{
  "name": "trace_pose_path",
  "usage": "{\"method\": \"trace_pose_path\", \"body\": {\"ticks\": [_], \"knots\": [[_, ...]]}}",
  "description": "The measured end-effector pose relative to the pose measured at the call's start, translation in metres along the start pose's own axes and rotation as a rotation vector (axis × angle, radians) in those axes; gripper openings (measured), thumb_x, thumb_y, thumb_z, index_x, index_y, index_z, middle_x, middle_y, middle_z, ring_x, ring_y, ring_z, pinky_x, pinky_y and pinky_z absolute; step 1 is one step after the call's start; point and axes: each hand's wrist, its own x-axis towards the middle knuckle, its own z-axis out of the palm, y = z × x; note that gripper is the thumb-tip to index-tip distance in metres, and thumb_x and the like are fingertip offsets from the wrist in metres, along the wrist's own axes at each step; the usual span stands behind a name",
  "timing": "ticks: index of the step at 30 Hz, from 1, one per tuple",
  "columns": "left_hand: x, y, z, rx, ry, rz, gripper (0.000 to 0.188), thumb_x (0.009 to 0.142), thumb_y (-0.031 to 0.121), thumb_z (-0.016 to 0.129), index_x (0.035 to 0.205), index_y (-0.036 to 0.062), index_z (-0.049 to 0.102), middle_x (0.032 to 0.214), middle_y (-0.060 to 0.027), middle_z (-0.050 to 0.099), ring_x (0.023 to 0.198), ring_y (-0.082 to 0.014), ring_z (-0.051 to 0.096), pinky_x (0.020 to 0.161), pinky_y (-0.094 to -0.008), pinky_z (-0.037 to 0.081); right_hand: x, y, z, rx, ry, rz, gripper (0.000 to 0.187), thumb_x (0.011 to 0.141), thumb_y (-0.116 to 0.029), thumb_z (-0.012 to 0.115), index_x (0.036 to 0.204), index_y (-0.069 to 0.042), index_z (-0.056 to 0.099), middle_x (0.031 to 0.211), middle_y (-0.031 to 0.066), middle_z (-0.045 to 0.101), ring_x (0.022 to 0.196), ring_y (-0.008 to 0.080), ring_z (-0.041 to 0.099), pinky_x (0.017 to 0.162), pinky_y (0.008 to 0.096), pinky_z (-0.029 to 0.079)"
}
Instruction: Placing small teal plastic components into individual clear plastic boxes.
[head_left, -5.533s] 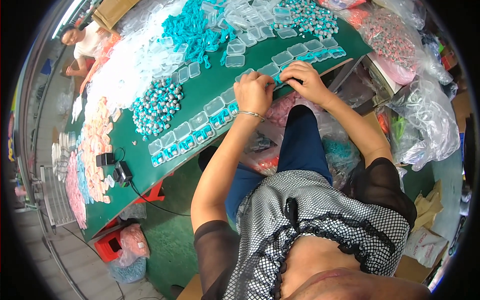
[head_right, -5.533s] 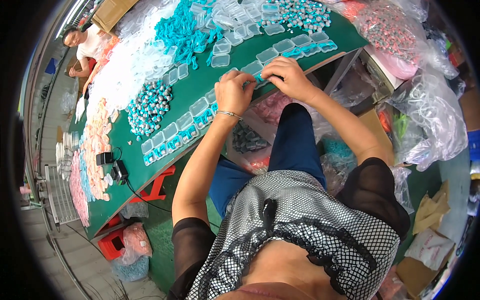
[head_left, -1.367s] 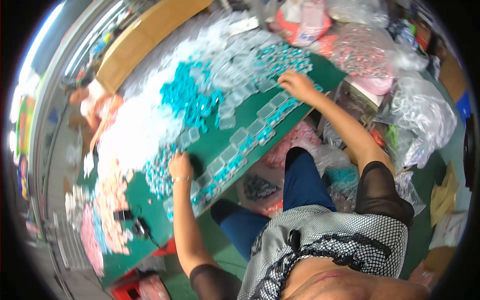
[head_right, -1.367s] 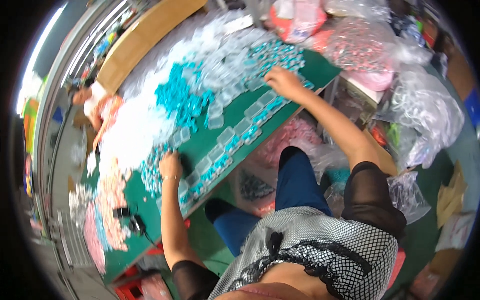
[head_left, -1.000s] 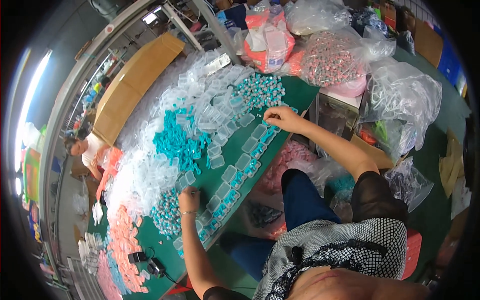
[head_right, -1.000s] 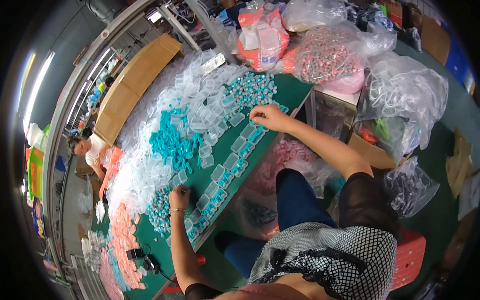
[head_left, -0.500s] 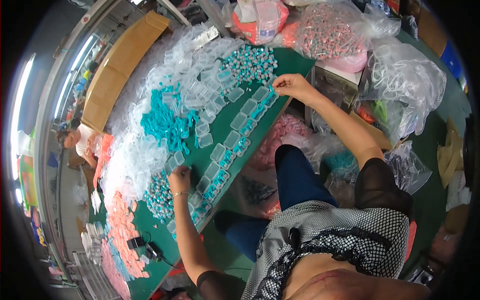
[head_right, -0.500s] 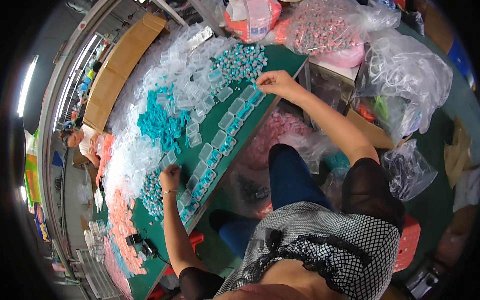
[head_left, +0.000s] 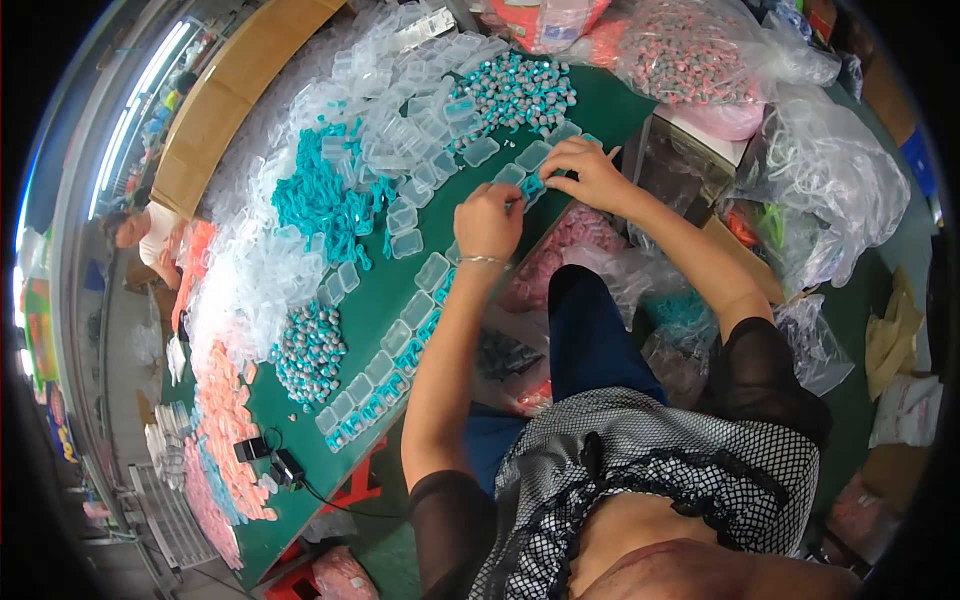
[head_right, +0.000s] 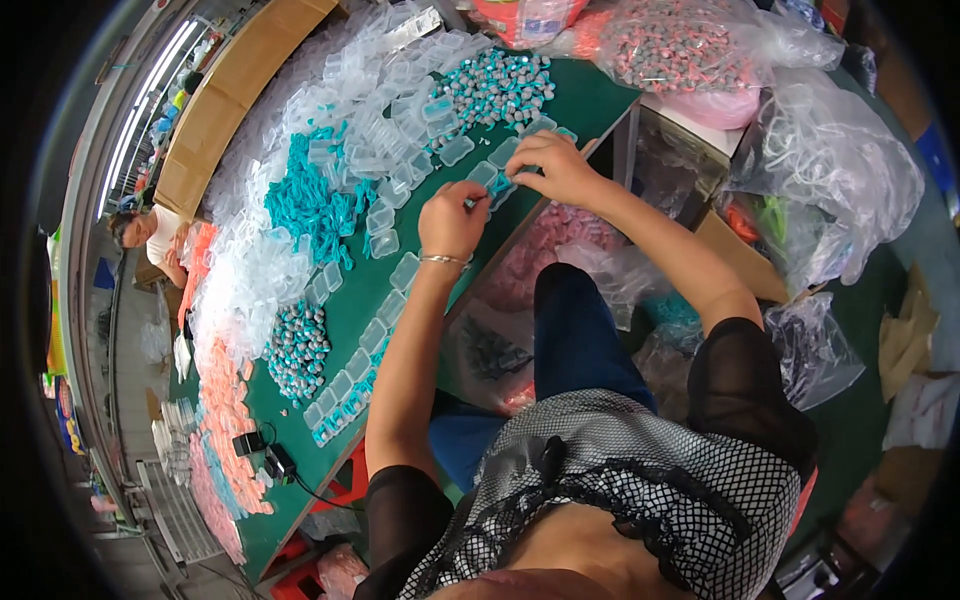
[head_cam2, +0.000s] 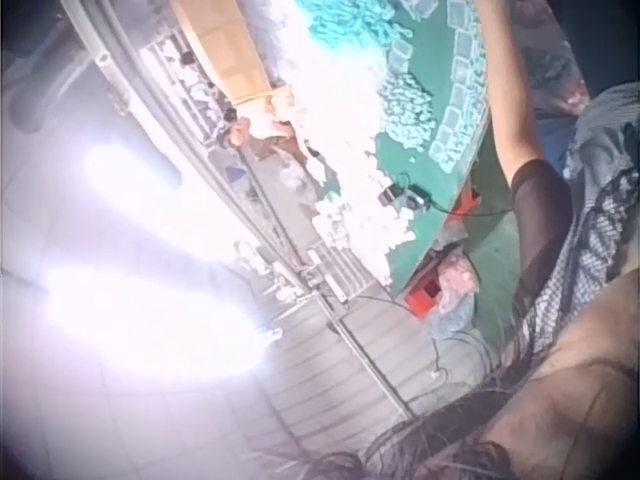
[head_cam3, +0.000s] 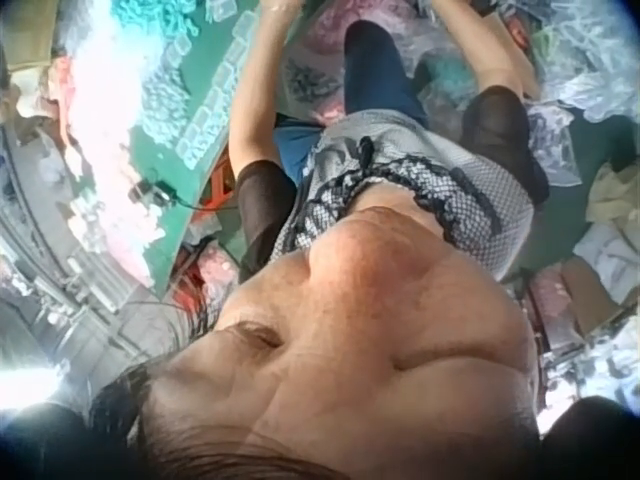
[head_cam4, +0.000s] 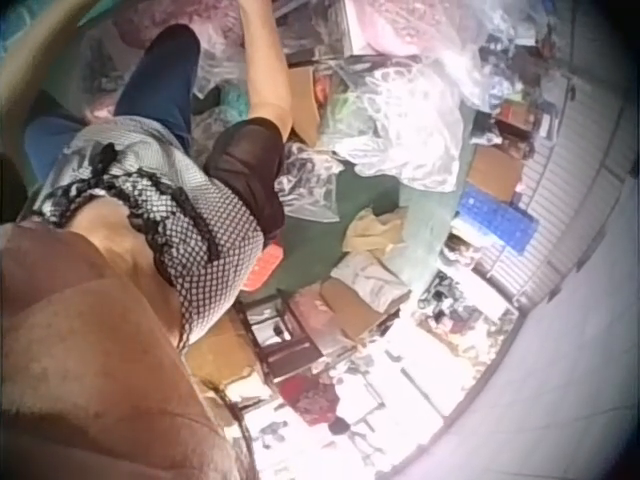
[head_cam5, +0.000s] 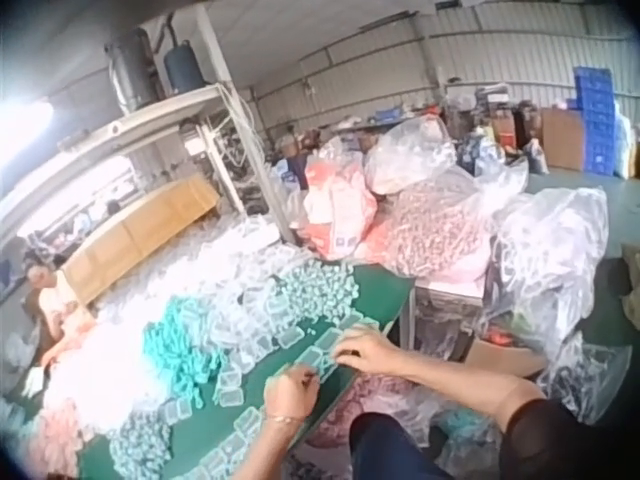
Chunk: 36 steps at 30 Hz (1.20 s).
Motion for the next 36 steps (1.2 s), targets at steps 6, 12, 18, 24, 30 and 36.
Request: {"method": "trace_pose_path", "body": {"ticks": [6, 12, 18, 24, 30, 36], "knots": [[0.002, 0.002, 0.017, 0.258, -0.023, 0.048, 0.008, 0.069, 0.017, 0.071, 0.075, 0.0146, 0.068, 0.078, -0.0025, 0.063, 0.075, -0.0250, 0.062, 0.063, -0.0404, 0.043, -0.004, 0.001, 0.013, -0.072, -0.019, 0.022, 0.012, 0.072, -0.017, 0.071, 0.084, -0.018, 0.069, 0.092, -0.0031, 0.059, 0.098, 0.0190, 0.052, 0.089, 0.0394, 0.032], [0.003, 0.004, 0.014, 0.414, -0.077, -0.001, 0.006, 0.069, 0.020, 0.071, 0.073, 0.0171, 0.069, 0.081, -0.0010, 0.063, 0.082, -0.0228, 0.060, 0.068, -0.0403, 0.040, 0.002, -0.012, 0.011, -0.292, -0.056, -0.124, 0.011, 0.072, -0.019, 0.070, 0.082, -0.016, 0.068, 0.090, -0.0023, 0.056, 0.099, 0.0192, 0.051, 0.090, 0.0435, 0.031], [0.001, 0.001, 0.016, 0.512, -0.074, 0.053, 0.008, 0.068, 0.025, 0.071, 0.071, 0.0176, 0.070, 0.081, -0.0008, 0.062, 0.081, -0.0230, 0.060, 0.068, -0.0415, 0.039, 0.003, -0.012, 0.013, -0.310, -0.067, -0.121, 0.008, 0.074, -0.017, 0.067, 0.081, -0.015, 0.067, 0.090, -0.0006, 0.056, 0.098, 0.0199, 0.051, 0.090, 0.0449, 0.031], [0.003, 0.000, 0.014, 0.379, -0.078, -0.055, 0.012, 0.068, 0.027, 0.072, 0.073, 0.0164, 0.069, 0.082, -0.0012, 0.062, 0.081, -0.0234, 0.061, 0.068, -0.0418, 0.039, 0.003, -0.012, 0.017, -0.302, -0.083, -0.088, 0.012, 0.074, -0.013, 0.068, 0.085, -0.013, 0.065, 0.094, 0.0001, 0.055, 0.100, 0.0216, 0.051, 0.092, 0.0423, 0.031], [0.014, -0.001, 0.022, 0.298, -0.012, -0.029, 0.014, 0.069, 0.026, 0.071, 0.079, 0.0168, 0.068, 0.082, -0.0030, 0.064, 0.083, -0.0259, 0.062, 0.068, -0.0425, 0.040, 0.004, -0.006, 0.015, -0.330, -0.032, -0.132, 0.013, 0.072, -0.016, 0.067, 0.085, -0.015, 0.065, 0.092, 0.0009, 0.056, 0.098, 0.0221, 0.051, 0.089, 0.0462, 0.032], [0.012, 0.004, 0.025, 0.350, -0.130, -0.061, 0.009, 0.071, 0.023, 0.068, 0.078, 0.0174, 0.068, 0.082, -0.0052, 0.065, 0.081, -0.0270, 0.063, 0.069, -0.0435, 0.042, -0.002, -0.010, 0.015, -0.334, -0.049, -0.140, 0.016, 0.068, -0.015, 0.069, 0.084, -0.013, 0.064, 0.093, 0.0010, 0.057, 0.099, 0.0225, 0.051, 0.089, 0.0466, 0.033]]}}
